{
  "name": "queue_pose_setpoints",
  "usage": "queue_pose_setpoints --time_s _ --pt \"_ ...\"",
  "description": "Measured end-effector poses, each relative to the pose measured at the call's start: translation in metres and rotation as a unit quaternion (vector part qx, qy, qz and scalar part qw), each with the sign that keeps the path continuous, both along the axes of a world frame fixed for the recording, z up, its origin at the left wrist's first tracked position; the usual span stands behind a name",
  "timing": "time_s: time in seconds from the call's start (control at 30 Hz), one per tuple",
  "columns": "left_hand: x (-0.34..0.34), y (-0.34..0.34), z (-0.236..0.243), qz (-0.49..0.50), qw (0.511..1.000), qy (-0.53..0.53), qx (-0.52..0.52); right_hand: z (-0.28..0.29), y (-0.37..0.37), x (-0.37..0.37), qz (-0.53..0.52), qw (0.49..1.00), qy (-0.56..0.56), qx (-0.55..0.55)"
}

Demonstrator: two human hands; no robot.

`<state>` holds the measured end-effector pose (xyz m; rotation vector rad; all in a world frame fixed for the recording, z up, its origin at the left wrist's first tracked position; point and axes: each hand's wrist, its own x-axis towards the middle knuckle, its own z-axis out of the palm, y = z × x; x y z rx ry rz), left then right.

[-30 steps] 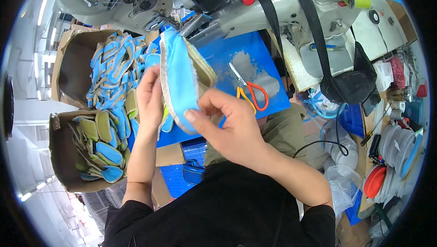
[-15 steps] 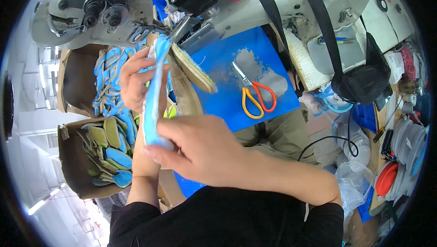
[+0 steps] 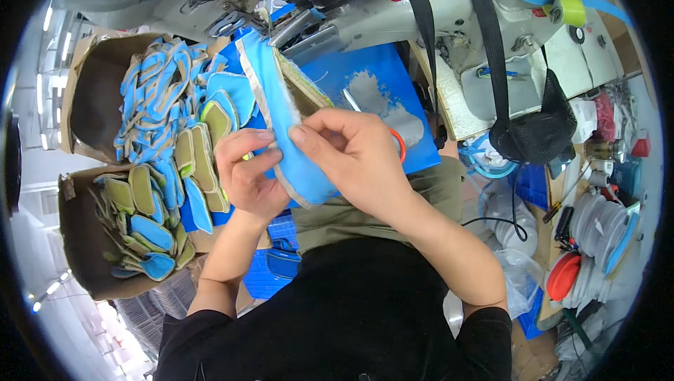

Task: The person aligns a blue fabric piece onto a beige insole and sews the edges using a sewing machine. They repeatedly trim excess thread with scissors and inspect the seam before continuing to sew the next insole.

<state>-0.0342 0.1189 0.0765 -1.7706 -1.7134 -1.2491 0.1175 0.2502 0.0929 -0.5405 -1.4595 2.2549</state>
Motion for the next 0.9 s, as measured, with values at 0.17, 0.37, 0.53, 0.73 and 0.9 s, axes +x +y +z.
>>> queue_pose_setpoints --time_s 0.17,0.37,0.53,0.73,0.9 --pt "0.058 -0.021 -0.012 -0.074 0.699 -0.712 0.007 -0.007 -0.005 0.003 -0.039 0.997 -0.03 0.063" --pt "0.08 -0.03 -0.008 -0.144 0.633 -0.756 -0.086 -0.01 -0.013 0.003 -0.075 0.995 -0.008 0.069" --pt "0.079 -0.033 -0.006 -0.165 0.583 -0.79 -0.089 0.005 -0.009 0.01 -0.091 0.996 0.017 -0.01" --pt "0.073 -0.04 -0.018 -0.212 0.574 -0.785 -0.095 -0.002 0.016 -0.016 -0.034 0.998 -0.016 0.05" --pt "0.077 -0.039 -0.018 -0.203 0.58 -0.783 -0.092 0.001 0.029 -0.028 -0.028 0.996 -0.018 0.086"
